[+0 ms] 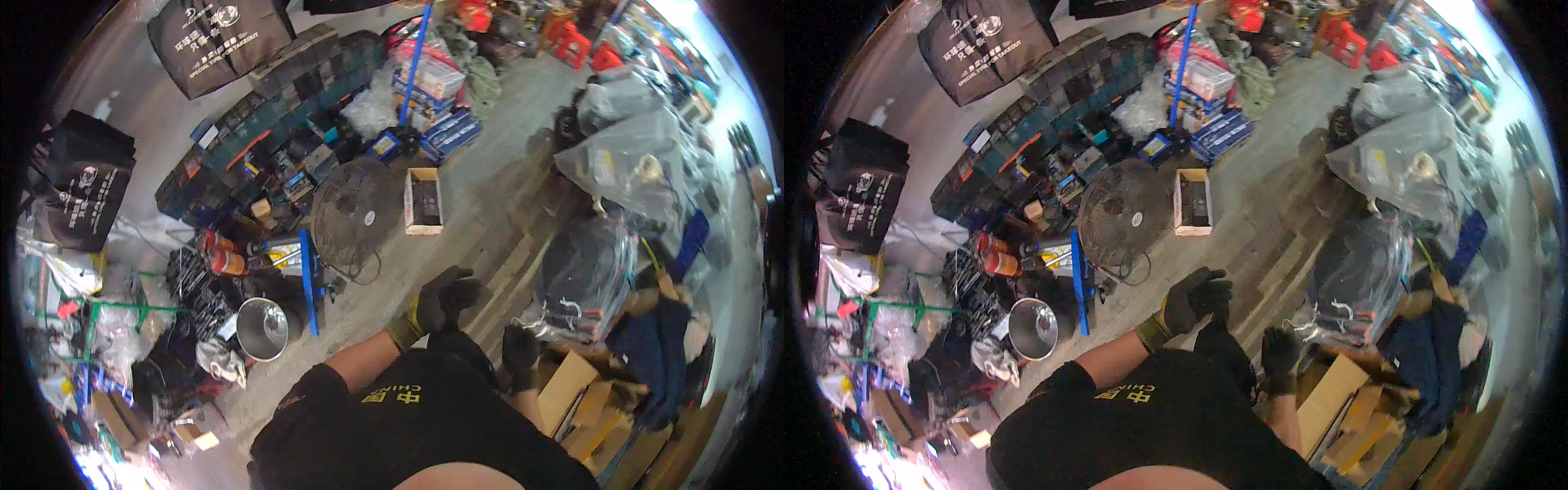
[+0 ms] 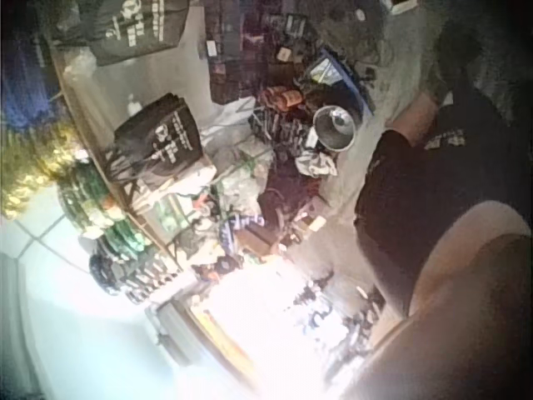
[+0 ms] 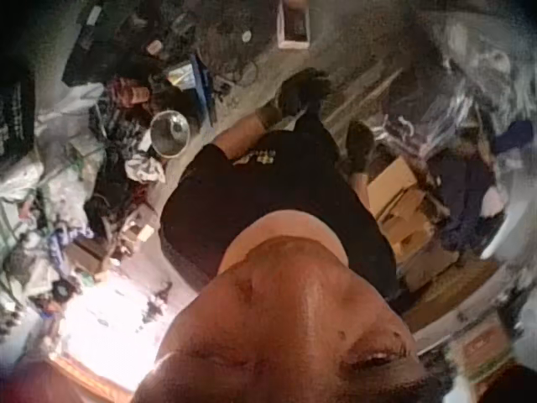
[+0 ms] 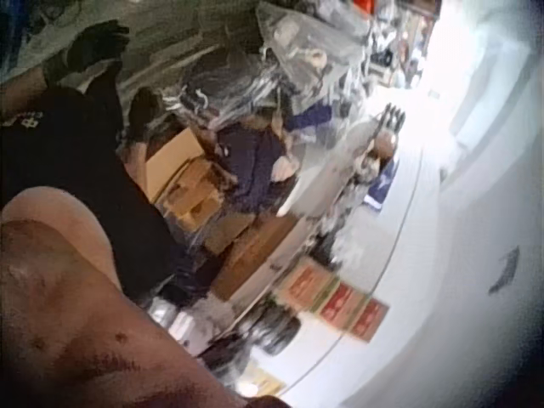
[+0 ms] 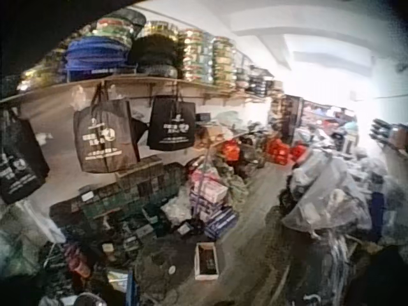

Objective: The person kneels beside a blue scooter and uses a red air hose to inflate the rear tire. They then stand, walk into a cluttered workshop, and pick up several tools from the floor. The person retrieves a cardboard box containing batteries, opens it, and removes the batteries.

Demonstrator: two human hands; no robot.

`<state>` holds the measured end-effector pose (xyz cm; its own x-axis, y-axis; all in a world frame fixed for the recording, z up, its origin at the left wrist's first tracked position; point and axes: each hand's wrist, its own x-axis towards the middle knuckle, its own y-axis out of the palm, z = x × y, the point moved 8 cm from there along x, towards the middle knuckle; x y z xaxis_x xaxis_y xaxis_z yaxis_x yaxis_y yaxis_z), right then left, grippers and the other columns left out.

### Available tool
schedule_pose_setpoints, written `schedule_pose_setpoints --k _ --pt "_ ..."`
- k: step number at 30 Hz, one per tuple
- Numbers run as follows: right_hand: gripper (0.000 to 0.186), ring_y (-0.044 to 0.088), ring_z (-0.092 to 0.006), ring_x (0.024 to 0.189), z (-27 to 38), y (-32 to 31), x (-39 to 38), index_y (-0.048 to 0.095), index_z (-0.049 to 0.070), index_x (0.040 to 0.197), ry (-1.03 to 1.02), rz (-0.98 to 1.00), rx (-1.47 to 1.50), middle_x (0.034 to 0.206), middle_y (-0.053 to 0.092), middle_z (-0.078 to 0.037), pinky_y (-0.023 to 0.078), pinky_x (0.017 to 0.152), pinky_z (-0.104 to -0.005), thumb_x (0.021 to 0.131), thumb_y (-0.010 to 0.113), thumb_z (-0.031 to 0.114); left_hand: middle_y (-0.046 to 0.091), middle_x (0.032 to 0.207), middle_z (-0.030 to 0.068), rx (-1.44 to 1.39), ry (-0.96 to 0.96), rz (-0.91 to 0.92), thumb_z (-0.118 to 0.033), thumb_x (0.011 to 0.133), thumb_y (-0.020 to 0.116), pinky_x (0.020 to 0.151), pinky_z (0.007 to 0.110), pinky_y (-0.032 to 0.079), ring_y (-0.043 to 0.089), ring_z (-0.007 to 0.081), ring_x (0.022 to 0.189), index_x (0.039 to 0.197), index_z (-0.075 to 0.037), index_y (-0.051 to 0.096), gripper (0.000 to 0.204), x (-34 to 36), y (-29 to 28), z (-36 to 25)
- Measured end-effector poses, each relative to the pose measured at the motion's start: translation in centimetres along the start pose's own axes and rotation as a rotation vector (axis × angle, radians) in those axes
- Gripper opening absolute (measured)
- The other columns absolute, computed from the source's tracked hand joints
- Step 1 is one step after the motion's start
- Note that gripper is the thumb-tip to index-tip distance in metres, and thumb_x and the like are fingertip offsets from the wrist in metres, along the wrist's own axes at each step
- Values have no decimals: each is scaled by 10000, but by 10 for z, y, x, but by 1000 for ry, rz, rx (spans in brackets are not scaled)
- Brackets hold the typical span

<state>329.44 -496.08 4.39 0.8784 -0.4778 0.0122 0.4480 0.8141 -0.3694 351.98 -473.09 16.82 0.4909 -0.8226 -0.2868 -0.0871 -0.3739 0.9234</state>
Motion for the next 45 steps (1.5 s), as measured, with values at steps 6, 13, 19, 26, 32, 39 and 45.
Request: schedule_pose_setpoints --k 6,13,19,26,32,39,45 --pt "393 632 -330 1250 94 26 307 618 54 1328 550 347 968 1330 668 -163 476 1103 -471 1051 579 329 640 1369 181 -192 236 -226 -460 1035 582 1094 507 474 617 343 1245 1397 -33 576 560 79 7 -70" --pt "469 592 -310 1307 196 167 508 524 25 1439 588 676 878 1421 606 -163 466 1118 -438 1073 547 318 612 1412 70 -204 494 -318 -564 993 604 1102 465 410 575 298 1275 1401 -176 595 563 198 -38 -186" --pt "484 582 -314 1313 145 248 590 510 30 1448 664 839 784 1388 626 -168 449 1130 -457 1070 545 330 546 1512 85 -290 607 -425 -403 1039 570 1132 476 395 534 300 1366 1502 -164 495 527 259 -133 -221" --pt "457 628 -250 1182 30 322 687 591 65 1329 882 972 240 1257 678 -105 491 1036 -417 1007 634 386 575 1458 131 8 946 -932 -149 1063 484 1044 385 505 598 280 1278 1496 -86 454 439 284 -221 -199" --pt "406 665 -204 1067 -47 422 741 651 87 1252 680 1463 -192 1163 705 -59 529 950 -365 986 666 393 593 1448 125 -122 1033 -1205 -180 1083 463 1066 367 501 606 253 1282 1498 -30 487 442 357 -255 -165" --pt "391 678 -157 1032 -143 437 817 678 141 1253 651 1520 -332 1164 717 -42 542 882 -328 976 683 417 664 1288 73 -134 945 -1337 -448 1015 614 959 308 487 617 186 1126 1369 -39 602 542 483 -285 -139" --pt "408 629 -108 1055 -183 433 822 680 140 1240 291 1615 -539 1125 696 31 491 876 -284 1001 645 469 678 1303 36 -258 894 -1276 -392 1063 585 948 303 489 628 151 1086 1385 -65 608 460 521 -371 -98"
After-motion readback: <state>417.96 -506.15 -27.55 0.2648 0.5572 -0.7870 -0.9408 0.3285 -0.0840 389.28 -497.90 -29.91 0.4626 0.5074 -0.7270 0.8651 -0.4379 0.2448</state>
